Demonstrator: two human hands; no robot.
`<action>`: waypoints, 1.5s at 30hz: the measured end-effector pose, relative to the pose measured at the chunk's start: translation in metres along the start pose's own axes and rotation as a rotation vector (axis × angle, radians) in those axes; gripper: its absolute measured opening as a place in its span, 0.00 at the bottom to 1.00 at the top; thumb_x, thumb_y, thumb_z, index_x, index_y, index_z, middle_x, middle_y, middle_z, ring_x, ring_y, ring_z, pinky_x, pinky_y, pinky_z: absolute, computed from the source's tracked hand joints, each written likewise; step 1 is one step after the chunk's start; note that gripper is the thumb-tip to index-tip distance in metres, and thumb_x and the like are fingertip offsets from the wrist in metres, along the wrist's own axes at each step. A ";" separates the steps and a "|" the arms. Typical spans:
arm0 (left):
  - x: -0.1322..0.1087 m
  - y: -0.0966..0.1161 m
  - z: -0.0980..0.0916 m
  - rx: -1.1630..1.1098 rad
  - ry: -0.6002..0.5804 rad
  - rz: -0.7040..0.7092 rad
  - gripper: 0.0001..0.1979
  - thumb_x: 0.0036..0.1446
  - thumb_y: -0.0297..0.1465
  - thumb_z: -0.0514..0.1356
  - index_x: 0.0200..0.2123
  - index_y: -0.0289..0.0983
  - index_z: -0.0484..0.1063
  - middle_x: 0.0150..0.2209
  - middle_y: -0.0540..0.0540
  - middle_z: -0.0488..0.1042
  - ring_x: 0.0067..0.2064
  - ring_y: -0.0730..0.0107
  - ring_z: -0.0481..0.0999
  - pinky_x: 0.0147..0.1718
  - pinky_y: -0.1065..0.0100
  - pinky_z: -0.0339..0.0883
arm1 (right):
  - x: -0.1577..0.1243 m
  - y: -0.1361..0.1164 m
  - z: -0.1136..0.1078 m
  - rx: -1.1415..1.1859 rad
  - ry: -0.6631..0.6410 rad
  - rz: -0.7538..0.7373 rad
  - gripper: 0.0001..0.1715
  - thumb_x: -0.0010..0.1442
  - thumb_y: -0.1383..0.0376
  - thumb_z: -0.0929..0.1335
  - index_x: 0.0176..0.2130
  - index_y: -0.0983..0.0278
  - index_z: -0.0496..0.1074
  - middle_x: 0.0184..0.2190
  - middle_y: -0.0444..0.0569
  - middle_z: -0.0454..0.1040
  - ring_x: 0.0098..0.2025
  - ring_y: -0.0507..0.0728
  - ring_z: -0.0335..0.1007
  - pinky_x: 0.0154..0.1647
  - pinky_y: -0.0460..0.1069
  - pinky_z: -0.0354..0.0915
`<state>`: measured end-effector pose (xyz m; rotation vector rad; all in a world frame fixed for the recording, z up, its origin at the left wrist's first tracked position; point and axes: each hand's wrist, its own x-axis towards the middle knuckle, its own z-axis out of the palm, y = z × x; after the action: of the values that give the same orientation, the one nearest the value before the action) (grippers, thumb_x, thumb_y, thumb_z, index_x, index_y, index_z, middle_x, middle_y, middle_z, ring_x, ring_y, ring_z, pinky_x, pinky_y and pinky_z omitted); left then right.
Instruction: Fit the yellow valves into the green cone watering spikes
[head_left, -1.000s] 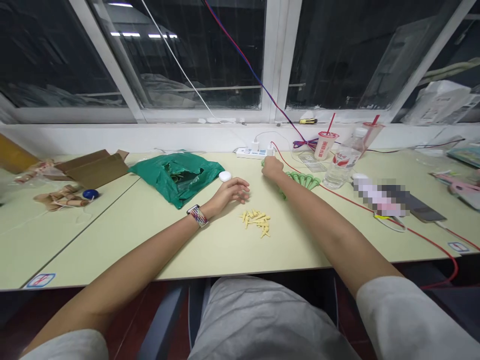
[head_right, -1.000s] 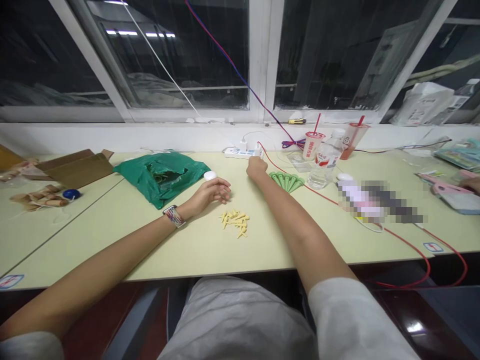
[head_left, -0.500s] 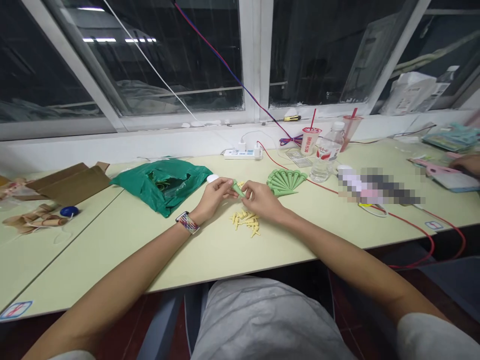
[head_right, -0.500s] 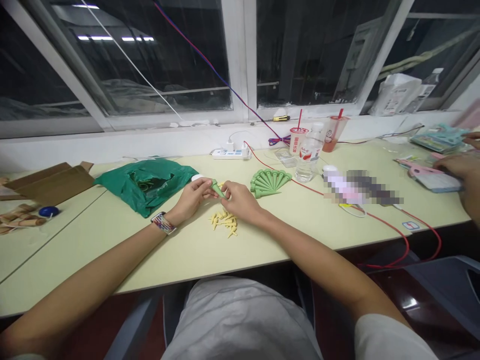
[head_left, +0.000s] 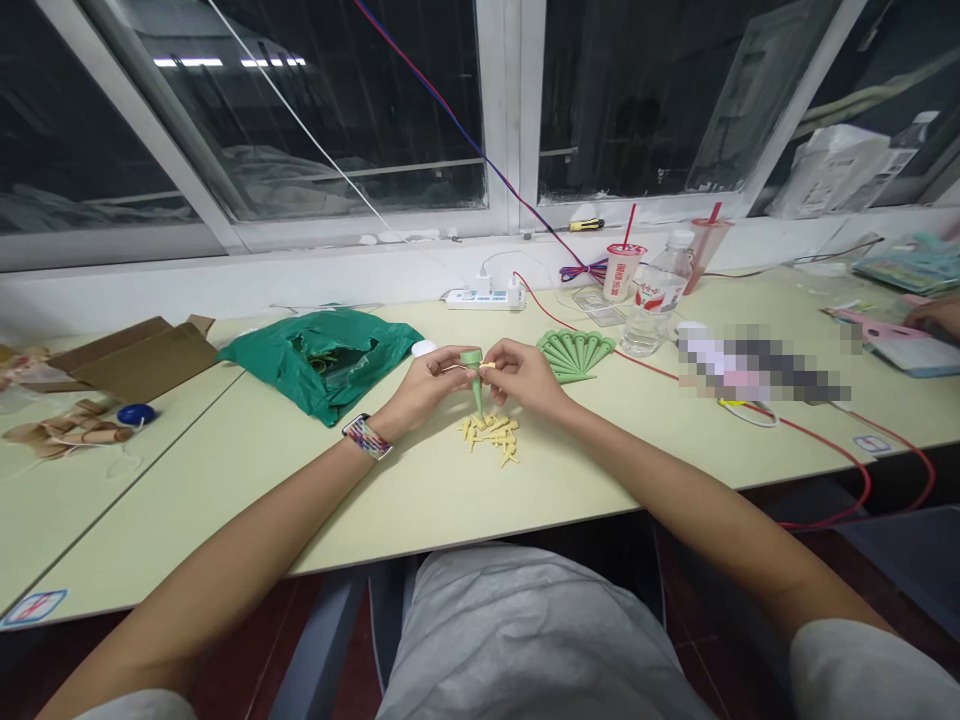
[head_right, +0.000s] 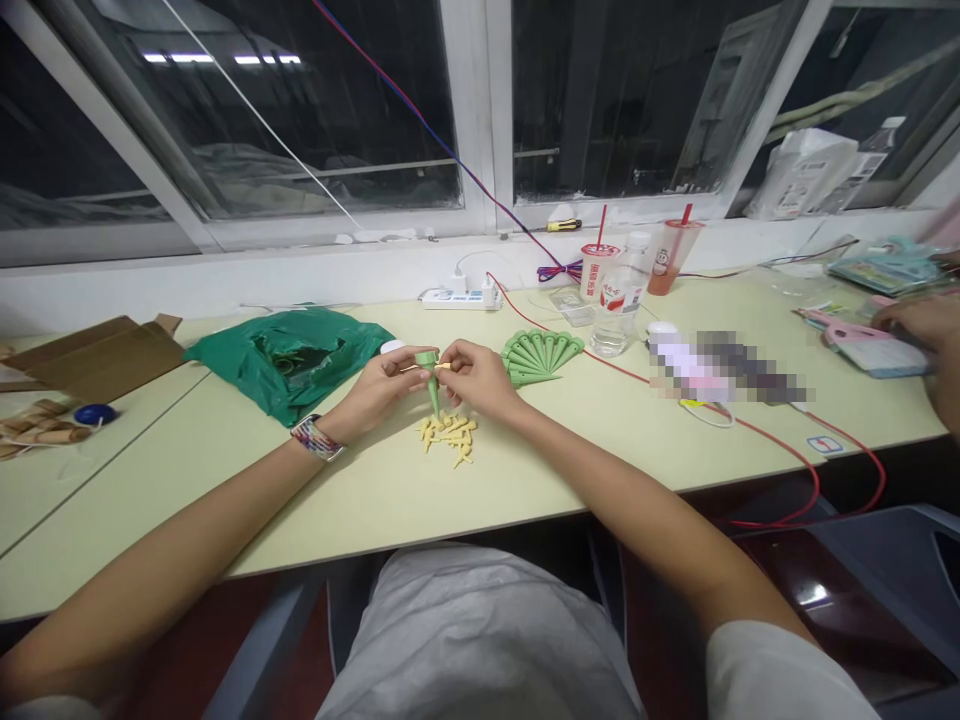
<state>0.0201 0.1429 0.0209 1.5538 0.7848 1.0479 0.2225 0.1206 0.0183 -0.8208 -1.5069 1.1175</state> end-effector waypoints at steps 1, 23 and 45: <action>-0.001 0.003 0.000 0.042 0.000 0.025 0.25 0.53 0.38 0.75 0.54 0.39 0.80 0.44 0.43 0.81 0.45 0.61 0.81 0.48 0.62 0.76 | 0.000 -0.001 0.000 0.028 -0.009 0.006 0.13 0.54 0.59 0.75 0.34 0.62 0.71 0.25 0.42 0.75 0.24 0.54 0.74 0.20 0.47 0.72; -0.003 0.029 0.004 0.013 0.036 0.058 0.20 0.48 0.37 0.76 0.42 0.37 0.80 0.32 0.46 0.78 0.34 0.64 0.79 0.35 0.64 0.76 | -0.001 -0.025 -0.003 0.243 -0.093 0.172 0.18 0.49 0.57 0.79 0.33 0.63 0.72 0.26 0.43 0.76 0.25 0.51 0.72 0.25 0.47 0.71; 0.007 0.017 -0.016 -0.282 0.210 0.004 0.17 0.46 0.32 0.76 0.38 0.37 0.76 0.35 0.50 0.77 0.37 0.70 0.80 0.41 0.65 0.77 | -0.005 -0.002 -0.019 -0.735 -0.197 -0.001 0.05 0.59 0.66 0.71 0.36 0.62 0.80 0.29 0.45 0.79 0.30 0.53 0.71 0.33 0.47 0.62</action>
<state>0.0082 0.1518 0.0395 1.2201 0.7397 1.2806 0.2420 0.1191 0.0191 -1.2199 -2.1262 0.6370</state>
